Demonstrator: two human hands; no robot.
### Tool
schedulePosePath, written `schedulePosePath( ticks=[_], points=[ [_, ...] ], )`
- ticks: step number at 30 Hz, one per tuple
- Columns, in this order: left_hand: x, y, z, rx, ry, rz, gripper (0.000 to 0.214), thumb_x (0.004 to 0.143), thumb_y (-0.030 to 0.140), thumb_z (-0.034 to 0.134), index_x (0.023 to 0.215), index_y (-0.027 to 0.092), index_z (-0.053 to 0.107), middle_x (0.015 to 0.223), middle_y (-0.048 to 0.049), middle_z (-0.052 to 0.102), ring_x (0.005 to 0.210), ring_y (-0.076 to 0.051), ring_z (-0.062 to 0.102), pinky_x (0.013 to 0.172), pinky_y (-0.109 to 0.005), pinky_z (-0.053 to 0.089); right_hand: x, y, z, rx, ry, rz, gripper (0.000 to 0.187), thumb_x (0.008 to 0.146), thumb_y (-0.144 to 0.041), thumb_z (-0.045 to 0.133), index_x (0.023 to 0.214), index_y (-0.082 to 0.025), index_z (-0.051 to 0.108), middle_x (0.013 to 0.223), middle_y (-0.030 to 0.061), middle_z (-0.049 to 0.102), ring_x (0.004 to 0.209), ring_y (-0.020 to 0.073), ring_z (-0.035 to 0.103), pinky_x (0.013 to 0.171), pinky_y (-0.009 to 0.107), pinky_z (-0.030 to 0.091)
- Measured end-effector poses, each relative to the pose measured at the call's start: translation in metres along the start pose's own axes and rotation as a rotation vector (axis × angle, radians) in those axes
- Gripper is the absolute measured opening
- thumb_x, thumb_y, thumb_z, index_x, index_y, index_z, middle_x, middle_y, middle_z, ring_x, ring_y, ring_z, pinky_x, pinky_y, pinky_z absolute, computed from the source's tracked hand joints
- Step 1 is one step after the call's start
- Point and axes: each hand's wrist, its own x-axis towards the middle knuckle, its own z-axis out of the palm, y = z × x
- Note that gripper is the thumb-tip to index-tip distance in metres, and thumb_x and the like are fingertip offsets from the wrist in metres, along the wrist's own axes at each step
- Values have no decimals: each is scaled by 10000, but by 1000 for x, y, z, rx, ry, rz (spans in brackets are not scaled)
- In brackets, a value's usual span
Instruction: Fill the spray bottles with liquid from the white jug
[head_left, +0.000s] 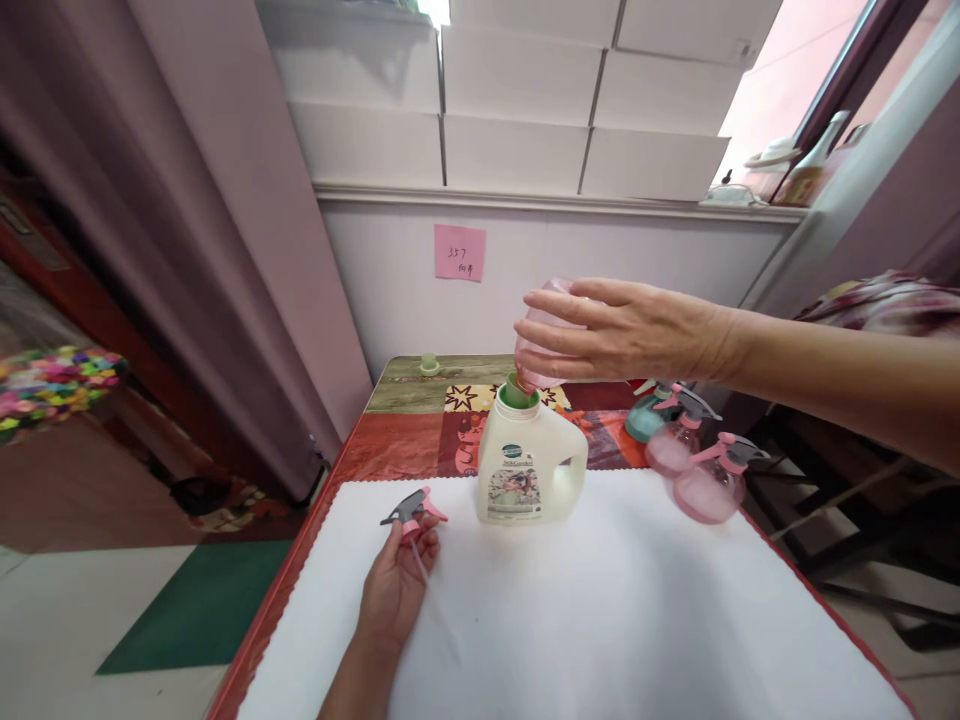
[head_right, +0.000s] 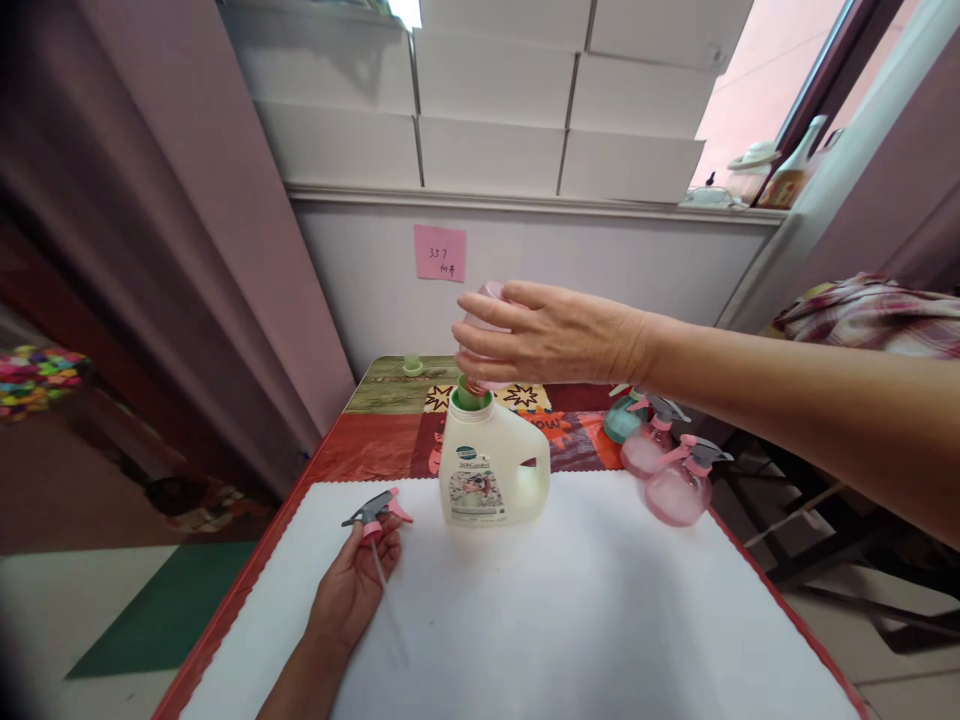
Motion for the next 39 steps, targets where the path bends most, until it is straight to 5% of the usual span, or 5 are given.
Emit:
schedulePosePath(
  ticks=[20,33,39],
  points=[
    [2,-1,-2,6,-16,6,302,1052,249,517,1003,96,773,923,-154,805,694,-174,733,654,-281,625,-3,1,-1,-8,-73,15,648,932,-178,675,1519,-352,466,1481,26,593,1420,288,495,1022,492,536],
    [-3,1,4,18,17,6,320,1061,219,489,960,96,766,900,-152,807,670,-162,727,643,-264,625,-11,-4,22,-42,173,35,533,955,-96,611,1431,-322,534,1394,14,658,1373,239,540,1001,409,544],
    [-3,1,4,19,21,16,305,1058,216,490,996,91,761,891,-154,805,662,-164,722,631,-271,623,-26,-15,33,-38,177,209,534,967,-107,576,1454,-321,522,1405,26,674,1369,258,565,1121,495,496]
  ],
)
